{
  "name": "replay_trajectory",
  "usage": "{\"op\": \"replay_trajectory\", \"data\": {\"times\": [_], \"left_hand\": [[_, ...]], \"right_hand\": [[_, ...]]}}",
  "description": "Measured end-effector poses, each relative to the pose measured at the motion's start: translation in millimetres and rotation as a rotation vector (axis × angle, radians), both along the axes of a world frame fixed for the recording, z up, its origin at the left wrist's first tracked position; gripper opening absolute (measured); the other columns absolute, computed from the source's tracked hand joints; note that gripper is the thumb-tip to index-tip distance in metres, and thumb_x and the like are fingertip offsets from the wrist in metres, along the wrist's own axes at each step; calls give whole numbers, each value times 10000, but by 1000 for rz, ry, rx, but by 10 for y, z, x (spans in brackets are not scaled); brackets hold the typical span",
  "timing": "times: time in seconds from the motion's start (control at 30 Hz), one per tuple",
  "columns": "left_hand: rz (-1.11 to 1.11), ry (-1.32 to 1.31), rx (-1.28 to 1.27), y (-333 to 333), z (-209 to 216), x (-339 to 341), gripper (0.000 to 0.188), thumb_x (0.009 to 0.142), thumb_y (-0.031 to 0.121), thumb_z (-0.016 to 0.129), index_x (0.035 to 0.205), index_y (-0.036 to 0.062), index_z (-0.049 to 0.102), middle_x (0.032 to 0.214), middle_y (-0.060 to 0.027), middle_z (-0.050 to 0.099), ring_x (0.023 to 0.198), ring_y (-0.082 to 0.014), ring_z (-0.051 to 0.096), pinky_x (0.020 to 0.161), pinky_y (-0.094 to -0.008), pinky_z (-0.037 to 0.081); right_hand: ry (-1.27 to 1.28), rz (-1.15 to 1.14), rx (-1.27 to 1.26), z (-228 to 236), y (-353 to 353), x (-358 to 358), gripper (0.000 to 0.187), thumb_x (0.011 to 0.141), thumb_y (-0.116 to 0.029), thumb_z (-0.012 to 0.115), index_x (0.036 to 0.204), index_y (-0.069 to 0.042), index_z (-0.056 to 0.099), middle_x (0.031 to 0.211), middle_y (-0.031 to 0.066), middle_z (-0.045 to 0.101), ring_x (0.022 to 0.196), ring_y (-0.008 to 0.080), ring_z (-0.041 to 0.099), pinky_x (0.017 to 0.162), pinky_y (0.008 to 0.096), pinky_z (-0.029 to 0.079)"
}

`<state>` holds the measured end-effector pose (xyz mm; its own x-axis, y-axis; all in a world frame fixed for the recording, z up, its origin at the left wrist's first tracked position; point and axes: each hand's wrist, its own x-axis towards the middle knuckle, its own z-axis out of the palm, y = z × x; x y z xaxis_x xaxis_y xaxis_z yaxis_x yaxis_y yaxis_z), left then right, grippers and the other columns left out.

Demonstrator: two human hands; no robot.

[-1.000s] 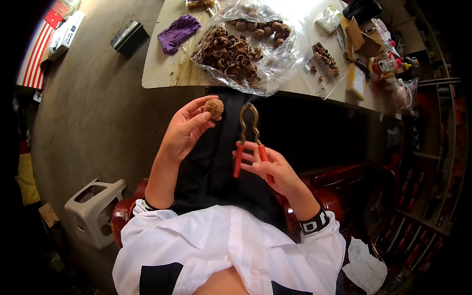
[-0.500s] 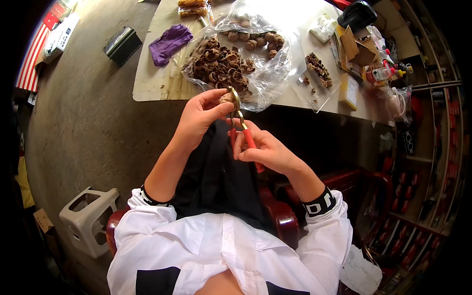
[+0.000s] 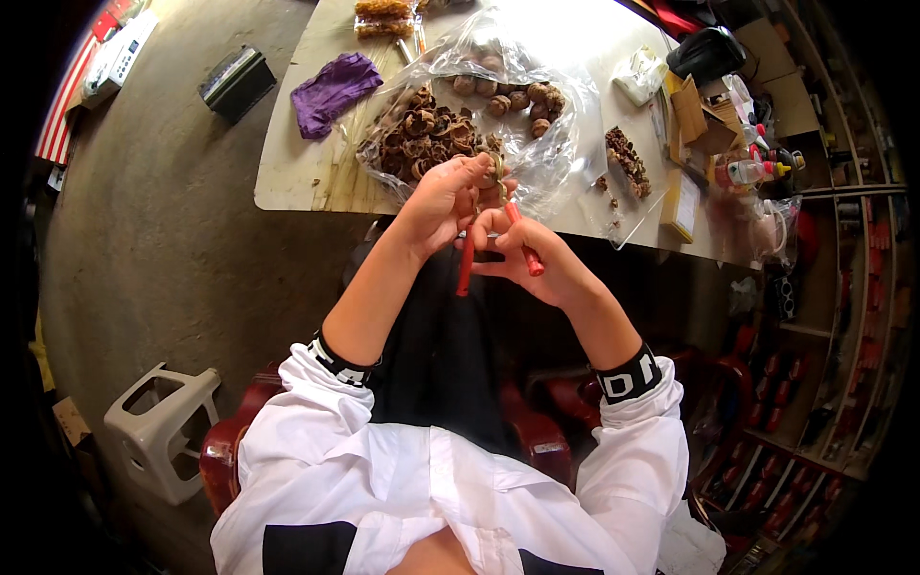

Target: The person cracks walnuts using a red-handled nutcracker and then removes the nutmeat by hand. Shells are discarded into a plastic bag on the table while the extracted nutmeat is placed into a small plastic bag to the right.

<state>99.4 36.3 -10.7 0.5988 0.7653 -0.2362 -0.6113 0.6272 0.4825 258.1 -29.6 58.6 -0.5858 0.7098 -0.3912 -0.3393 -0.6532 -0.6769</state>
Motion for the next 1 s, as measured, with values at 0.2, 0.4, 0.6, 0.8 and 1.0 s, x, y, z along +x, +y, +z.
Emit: {"op": "replay_trajectory", "data": {"times": [0.2, 0.4, 0.6, 0.8, 1.0], "left_hand": [[26, -72, -52, 71, -180, 54, 356, 947, 286, 612, 1145, 1, 532, 1084, -149, 645, 1022, -218, 638, 757, -399, 601], [-39, -145, -97, 173, -190, 62, 290, 951, 225, 606, 1143, 22, 529, 1066, -154, 647, 945, -218, 658, 722, -397, 619], [52, -92, -85, 192, -258, 116, 249, 947, 181, 609, 1141, 41, 539, 1049, -129, 645, 965, -226, 661, 699, -392, 627], [86, -104, -128, 189, -224, 76, 242, 936, 199, 628, 1112, 45, 569, 1040, -108, 648, 1019, -239, 657, 702, -411, 628], [190, -131, -96, 208, -245, 78, 264, 932, 216, 635, 1104, 21, 591, 1053, -112, 664, 1045, -240, 651, 827, -354, 587]], "right_hand": [[-43, -243, -93, -21, 30, -161, 472, 839, -198, 508, 1289, -64, 460, 1296, 106, 524, 1170, 269, 558, 1013, 501, 405], [36, -137, -148, -74, 151, -8, 570, 832, -253, 491, 1357, -37, 445, 1390, 167, 447, 1267, 354, 473, 1052, 586, 358], [3, -51, -190, 4, 184, -12, 623, 805, -231, 485, 1390, -32, 410, 1425, 156, 410, 1300, 373, 415, 1044, 622, 349], [51, -82, -190, -12, 203, -73, 555, 835, -181, 466, 1368, -29, 426, 1401, 149, 435, 1266, 346, 448, 1015, 618, 372], [-4, 50, -270, -214, 182, -37, 684, 812, -399, 507, 1363, 0, 442, 1359, 153, 499, 1272, 317, 467, 1088, 533, 331]]}}
